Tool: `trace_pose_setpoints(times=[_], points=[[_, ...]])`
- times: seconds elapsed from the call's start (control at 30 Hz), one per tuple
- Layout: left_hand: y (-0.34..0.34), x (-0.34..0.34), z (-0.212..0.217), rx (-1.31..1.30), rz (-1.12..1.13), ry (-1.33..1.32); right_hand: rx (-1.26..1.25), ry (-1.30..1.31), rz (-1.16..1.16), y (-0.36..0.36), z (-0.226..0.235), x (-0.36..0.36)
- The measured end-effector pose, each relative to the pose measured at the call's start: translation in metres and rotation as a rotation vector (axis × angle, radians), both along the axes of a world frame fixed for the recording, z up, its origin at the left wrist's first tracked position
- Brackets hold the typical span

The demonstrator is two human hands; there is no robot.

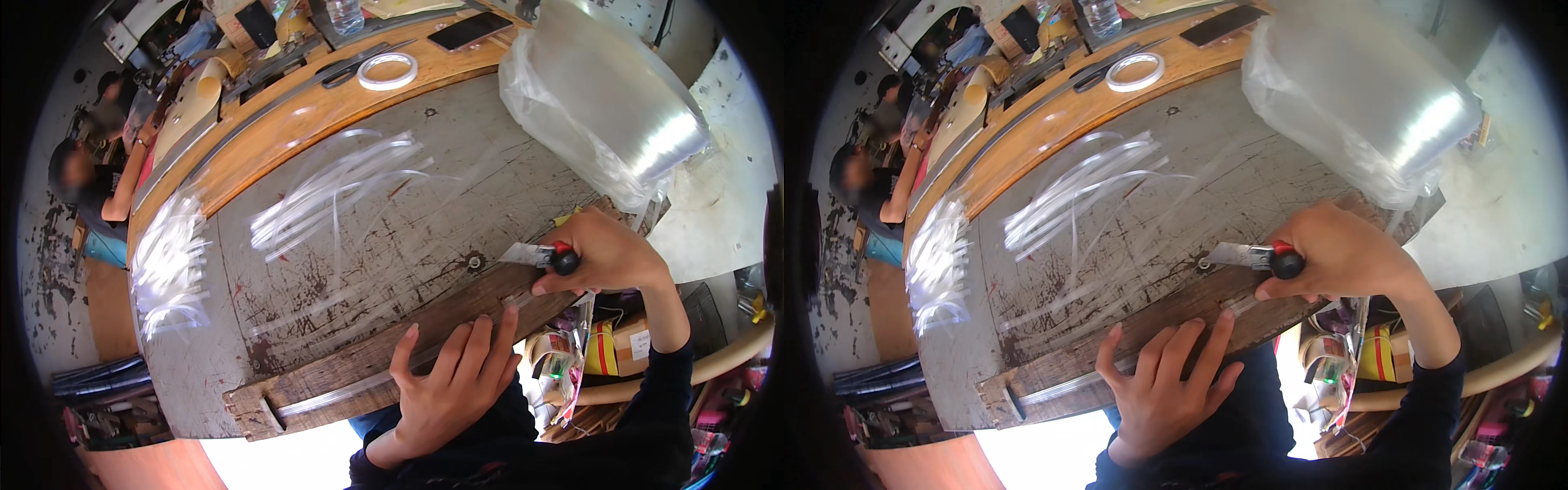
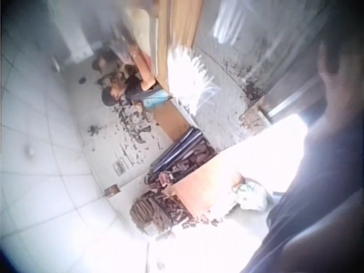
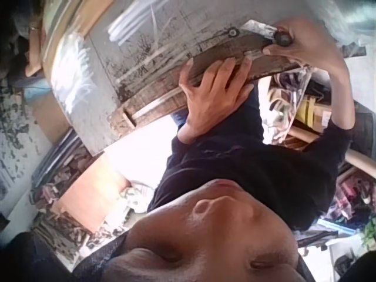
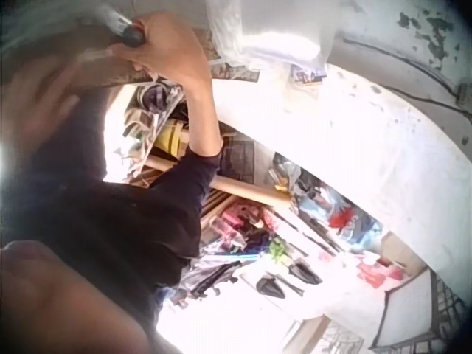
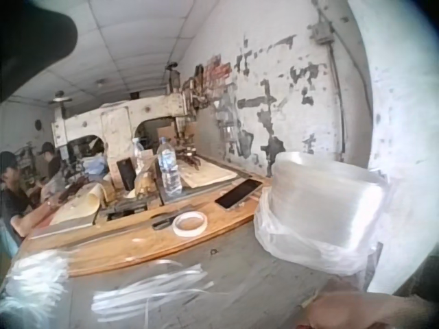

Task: The person cuts plastic strips along a wooden guide using a utility knife, aligns and gathers the cut pieces by hand on the table, and pulls more plastic material from a roll.

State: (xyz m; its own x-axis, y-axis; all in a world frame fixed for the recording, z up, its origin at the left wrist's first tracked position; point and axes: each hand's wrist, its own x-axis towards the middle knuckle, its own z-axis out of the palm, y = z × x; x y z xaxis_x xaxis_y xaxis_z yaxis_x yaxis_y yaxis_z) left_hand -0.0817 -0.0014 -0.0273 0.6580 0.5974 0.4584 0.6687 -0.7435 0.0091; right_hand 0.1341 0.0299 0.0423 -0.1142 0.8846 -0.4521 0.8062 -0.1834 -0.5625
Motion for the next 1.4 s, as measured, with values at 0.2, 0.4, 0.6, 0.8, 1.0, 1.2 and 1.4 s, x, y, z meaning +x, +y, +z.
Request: trace_pose_setpoints(times=[0.2,0.4,0.6,0.8,1.0,1.2,1.4], points=[[0.002,0.005,-0.001,-0.008,0.0,-0.007,0.035,-0.02,0.047,0.001,-0.003,0.005],[0.002,0.012,0.0,0.045,-0.017,-0.037,0.033,-0.04,0.045,0.0,0.0,0.005],[-0.003,0.01,0.0,0.095,0.013,0.0,0.157,0.22,-0.234,-0.013,0.01,0.014],[-0.004,0.006,-0.005,0.037,-0.003,-0.03,0.418,-0.038,-0.278,-0.067,-0.005,-0.02],[-0.004,0.003,-0.009,0.083,-0.013,-0.03,0.301,-0.132,-0.093,-0.098,-0.022,-0.058],[-0.002,0.003,-0.012,0.112,-0.024,-0.021,0.27,-0.114,-0.112,-0.094,-0.022,-0.072],[-0.001,0.002,-0.008,0.067,-0.034,-0.056,0.246,-0.099,-0.122,-0.096,-0.023,-0.076]])
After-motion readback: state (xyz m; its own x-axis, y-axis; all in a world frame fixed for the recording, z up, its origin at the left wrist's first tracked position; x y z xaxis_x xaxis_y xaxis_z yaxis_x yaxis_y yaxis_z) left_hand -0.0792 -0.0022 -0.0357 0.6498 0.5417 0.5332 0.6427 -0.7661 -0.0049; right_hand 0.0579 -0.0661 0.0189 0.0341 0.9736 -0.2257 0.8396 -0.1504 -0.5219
